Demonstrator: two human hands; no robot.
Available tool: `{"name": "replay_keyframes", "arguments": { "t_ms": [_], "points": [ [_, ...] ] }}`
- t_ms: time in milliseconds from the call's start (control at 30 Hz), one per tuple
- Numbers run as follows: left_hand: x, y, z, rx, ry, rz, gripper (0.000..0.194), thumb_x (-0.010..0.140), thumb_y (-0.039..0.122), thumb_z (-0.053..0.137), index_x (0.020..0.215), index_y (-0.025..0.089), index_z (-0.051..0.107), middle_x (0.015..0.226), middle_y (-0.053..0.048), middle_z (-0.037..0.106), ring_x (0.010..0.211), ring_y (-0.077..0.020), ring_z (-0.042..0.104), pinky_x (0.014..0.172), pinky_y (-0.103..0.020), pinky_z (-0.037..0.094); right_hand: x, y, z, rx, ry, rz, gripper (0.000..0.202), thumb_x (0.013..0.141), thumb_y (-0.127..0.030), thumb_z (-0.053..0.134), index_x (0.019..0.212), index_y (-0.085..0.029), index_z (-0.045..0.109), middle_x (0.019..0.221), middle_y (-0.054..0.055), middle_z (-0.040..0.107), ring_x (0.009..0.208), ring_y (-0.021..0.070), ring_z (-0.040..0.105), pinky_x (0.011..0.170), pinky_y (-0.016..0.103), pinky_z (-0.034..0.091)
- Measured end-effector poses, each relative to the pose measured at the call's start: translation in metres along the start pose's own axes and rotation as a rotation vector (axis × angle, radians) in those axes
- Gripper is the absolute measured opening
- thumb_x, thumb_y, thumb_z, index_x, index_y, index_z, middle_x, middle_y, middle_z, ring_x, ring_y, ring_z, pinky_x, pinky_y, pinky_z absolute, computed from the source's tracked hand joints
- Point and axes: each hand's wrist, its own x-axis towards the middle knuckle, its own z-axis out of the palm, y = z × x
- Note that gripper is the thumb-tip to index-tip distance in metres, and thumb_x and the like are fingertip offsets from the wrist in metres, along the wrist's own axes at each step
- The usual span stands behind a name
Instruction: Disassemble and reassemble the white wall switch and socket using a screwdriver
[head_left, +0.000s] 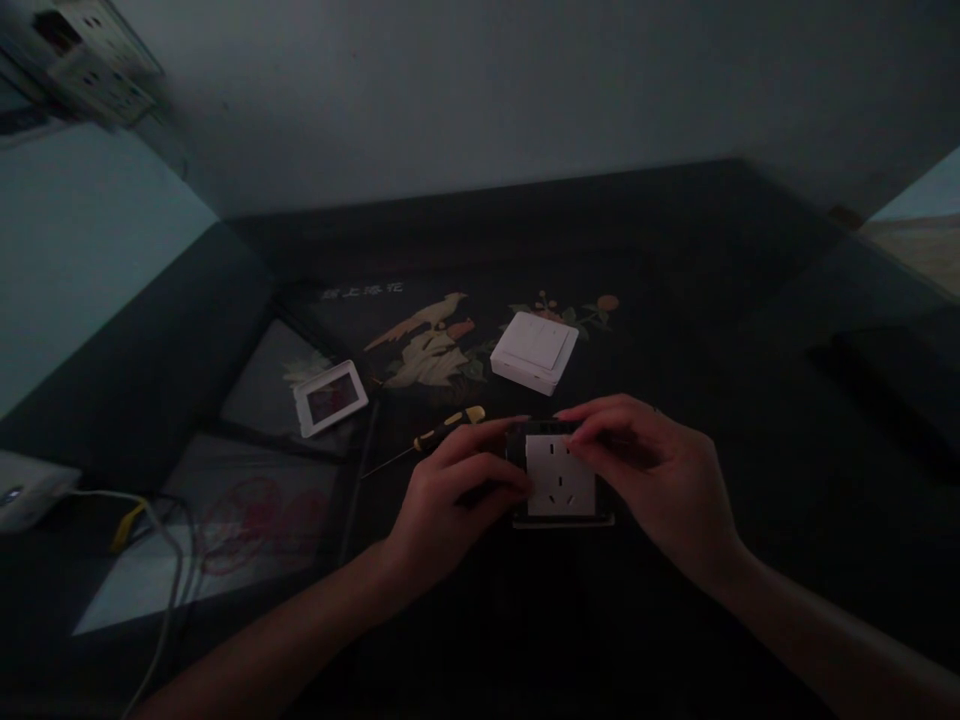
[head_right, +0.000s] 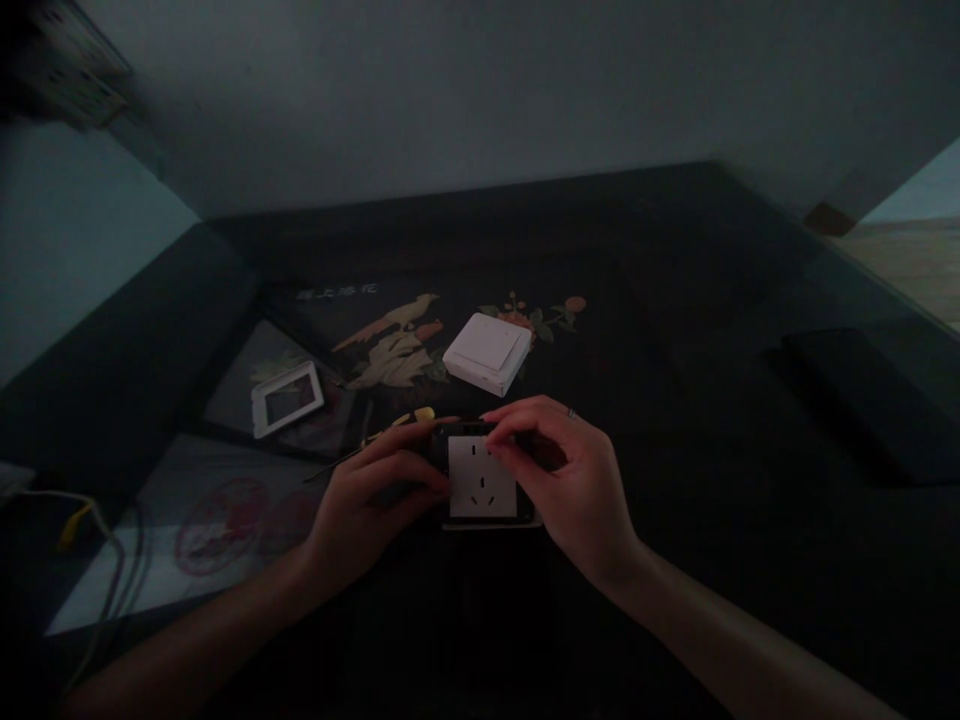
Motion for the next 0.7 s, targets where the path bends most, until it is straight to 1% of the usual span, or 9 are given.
{"name": "replay_keyframes", "arguments": {
  "t_ms": [100, 167, 300, 367, 433, 500, 567, 633, 700],
  "points": [
    [0.000, 0.001, -0.001, -0.005, 0.102, 0.078, 0.008, 0.087, 0.015, 0.073, 0.086, 0.023, 0.074, 0.137, -0.009, 0.058, 0.117, -0.0226, 0.062, 0.091, -0.034, 0.057, 0.001, 0.000, 0.000, 0.053, -0.025, 0.060, 0.010, 0.081, -0.014, 0.069, 0.077, -0.022, 0.071, 0.092, 0.003, 0.076, 0.081, 0.0168, 0.072, 0.064, 0.025, 0.059],
    [0.001, 0.001, -0.002, 0.008, 0.125, 0.158, 0.006, 0.089, 0.018, 0.071, 0.087, 0.023, 0.073, 0.128, -0.008, 0.063, 0.118, -0.0221, 0.062, 0.094, -0.035, 0.056, 0.001, -0.001, 0.000, 0.077, -0.041, 0.085, 0.009, 0.081, -0.015, 0.070, 0.077, -0.023, 0.070, 0.091, 0.002, 0.077, 0.079, 0.0158, 0.072, 0.062, 0.024, 0.058],
    [0.001, 0.004, -0.005, 0.090, 0.050, 0.350, 0.006, 0.096, 0.020, 0.064, 0.096, 0.022, 0.069, 0.093, -0.003, 0.076, 0.100, -0.0187, 0.070, 0.095, -0.035, 0.053, -0.003, -0.007, 0.001, 0.019, -0.027, -0.001, 0.010, 0.083, -0.015, 0.069, 0.078, -0.023, 0.071, 0.091, 0.002, 0.077, 0.081, 0.0152, 0.072, 0.062, 0.022, 0.057],
    [0.002, 0.008, -0.008, 0.137, 0.012, 0.401, 0.010, 0.097, 0.019, 0.061, 0.100, 0.023, 0.069, 0.090, -0.001, 0.078, 0.092, -0.0177, 0.072, 0.097, -0.036, 0.051, -0.005, -0.007, 0.002, -0.011, -0.023, -0.068, 0.010, 0.083, -0.015, 0.070, 0.078, -0.024, 0.072, 0.091, 0.002, 0.077, 0.083, 0.0159, 0.072, 0.066, 0.023, 0.058],
    [0.004, 0.013, -0.015, 0.148, 0.005, 0.408, 0.013, 0.098, 0.019, 0.059, 0.103, 0.026, 0.069, 0.092, 0.000, 0.079, 0.086, -0.0168, 0.074, 0.098, -0.037, 0.051, -0.007, -0.007, 0.003, 0.002, -0.044, -0.066, 0.008, 0.082, -0.017, 0.071, 0.078, -0.024, 0.072, 0.091, 0.003, 0.077, 0.084, 0.0173, 0.073, 0.068, 0.025, 0.059],
    [0.008, 0.012, -0.027, 0.185, 0.065, 0.361, 0.014, 0.097, 0.019, 0.059, 0.101, 0.026, 0.070, 0.093, 0.000, 0.078, 0.084, -0.0164, 0.074, 0.095, -0.037, 0.053, -0.006, -0.005, 0.004, 0.042, -0.066, 0.019, 0.004, 0.081, -0.020, 0.072, 0.080, -0.024, 0.073, 0.089, 0.003, 0.077, 0.082, 0.0183, 0.074, 0.066, 0.026, 0.060],
    [0.013, 0.002, -0.043, 0.325, 0.168, 0.225, 0.012, 0.096, 0.023, 0.060, 0.095, 0.024, 0.072, 0.092, -0.001, 0.077, 0.085, -0.0170, 0.072, 0.089, -0.034, 0.056, -0.004, -0.002, 0.003, 0.083, -0.101, 0.141, 0.007, 0.080, -0.023, 0.072, 0.087, -0.024, 0.074, 0.091, 0.003, 0.078, 0.081, 0.0188, 0.075, 0.065, 0.028, 0.061],
    [0.015, -0.019, -0.063, 0.522, 0.223, -0.016, 0.017, 0.096, 0.029, 0.058, 0.091, 0.024, 0.074, 0.094, -0.003, 0.074, 0.086, -0.0173, 0.070, 0.082, -0.030, 0.056, -0.001, 0.000, 0.002, 0.131, -0.166, 0.248, 0.018, 0.080, -0.023, 0.071, 0.098, -0.024, 0.074, 0.098, 0.004, 0.080, 0.083, 0.0192, 0.076, 0.067, 0.030, 0.062],
    [0.014, -0.046, -0.082, 0.589, 0.230, -0.101, 0.019, 0.095, 0.029, 0.056, 0.095, 0.022, 0.074, 0.093, -0.004, 0.073, 0.087, -0.0194, 0.070, 0.083, -0.031, 0.055, 0.002, 0.003, 0.000, 0.188, -0.244, 0.336, 0.027, 0.080, -0.022, 0.071, 0.107, -0.024, 0.074, 0.105, 0.005, 0.080, 0.085, 0.0202, 0.077, 0.068, 0.031, 0.063]
  ]
}}
